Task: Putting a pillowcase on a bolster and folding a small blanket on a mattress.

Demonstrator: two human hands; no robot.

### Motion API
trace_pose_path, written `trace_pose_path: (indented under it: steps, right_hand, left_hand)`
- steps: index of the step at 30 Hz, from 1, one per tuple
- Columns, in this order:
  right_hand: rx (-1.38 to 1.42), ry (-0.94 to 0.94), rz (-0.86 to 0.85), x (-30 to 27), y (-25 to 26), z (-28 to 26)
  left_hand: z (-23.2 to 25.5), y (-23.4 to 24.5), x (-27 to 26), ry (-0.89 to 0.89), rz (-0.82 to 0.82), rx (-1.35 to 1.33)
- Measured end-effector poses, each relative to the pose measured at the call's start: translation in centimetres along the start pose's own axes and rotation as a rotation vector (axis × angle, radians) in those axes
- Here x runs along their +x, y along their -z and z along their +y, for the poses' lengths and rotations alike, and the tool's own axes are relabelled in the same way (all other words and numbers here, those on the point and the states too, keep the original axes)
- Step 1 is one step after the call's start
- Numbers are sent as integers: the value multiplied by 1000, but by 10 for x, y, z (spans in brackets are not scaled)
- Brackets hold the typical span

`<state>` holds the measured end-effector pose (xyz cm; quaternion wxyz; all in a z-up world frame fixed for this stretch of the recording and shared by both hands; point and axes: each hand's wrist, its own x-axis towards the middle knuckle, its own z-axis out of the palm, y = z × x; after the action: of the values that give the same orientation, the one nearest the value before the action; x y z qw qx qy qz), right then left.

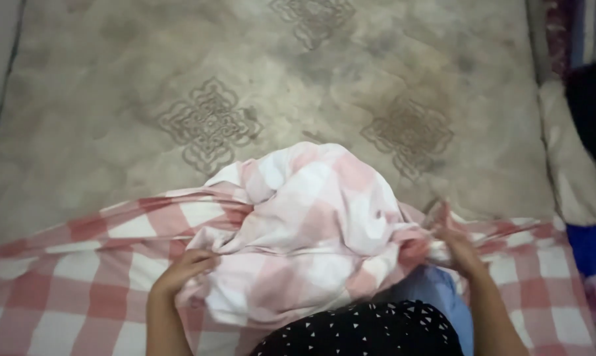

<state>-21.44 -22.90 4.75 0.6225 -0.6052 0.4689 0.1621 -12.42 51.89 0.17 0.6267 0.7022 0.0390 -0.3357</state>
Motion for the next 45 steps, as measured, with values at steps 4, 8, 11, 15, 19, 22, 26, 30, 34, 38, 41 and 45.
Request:
trace_pose_path:
  steps: [4, 8, 11, 15, 19, 22, 26, 30, 34, 38, 41, 45]
  right_hand:
    - [-273, 359, -290, 27, -70, 46]
    - [-256, 626, -834, -21, -185, 24]
    - [-211, 596, -1049, -51, -226, 30]
    - [321, -41, -1062, -85, -207, 44]
    - [181, 279, -989, -64, -95, 30]
    - [-404, 526, -677, -28, 33, 28]
    - [-960, 646, -309, 35, 191, 88]
    - [-919, 481, -75, 71, 255, 110]
    - [-957, 701, -39, 161, 276, 168]
    - [-967, 480, -402, 115, 259, 148]
    - [-1070, 451, -629, 59, 249, 108]
    - [-1002, 325, -813, 45, 245, 115]
  left_hand:
    - [-26, -29, 64, 196, -191, 303]
    - [20, -100, 61, 45, -45, 717]
    - [78, -180, 49, -412, -1, 613]
    - [158, -289, 21, -464, -345, 231]
    - [145, -302, 46, -108, -428, 698]
    - [143, -285, 52, -360, -267, 458]
    - [113, -273, 72, -572, 70, 481]
    - [121, -306, 71, -549, 277, 527]
    - [146, -368, 21, -503, 300, 478]
    - [154, -408, -40, -447, 401, 462]
    - [119, -421, -78, -484, 622, 585]
    - [75, -429, -128, -391, 867, 469]
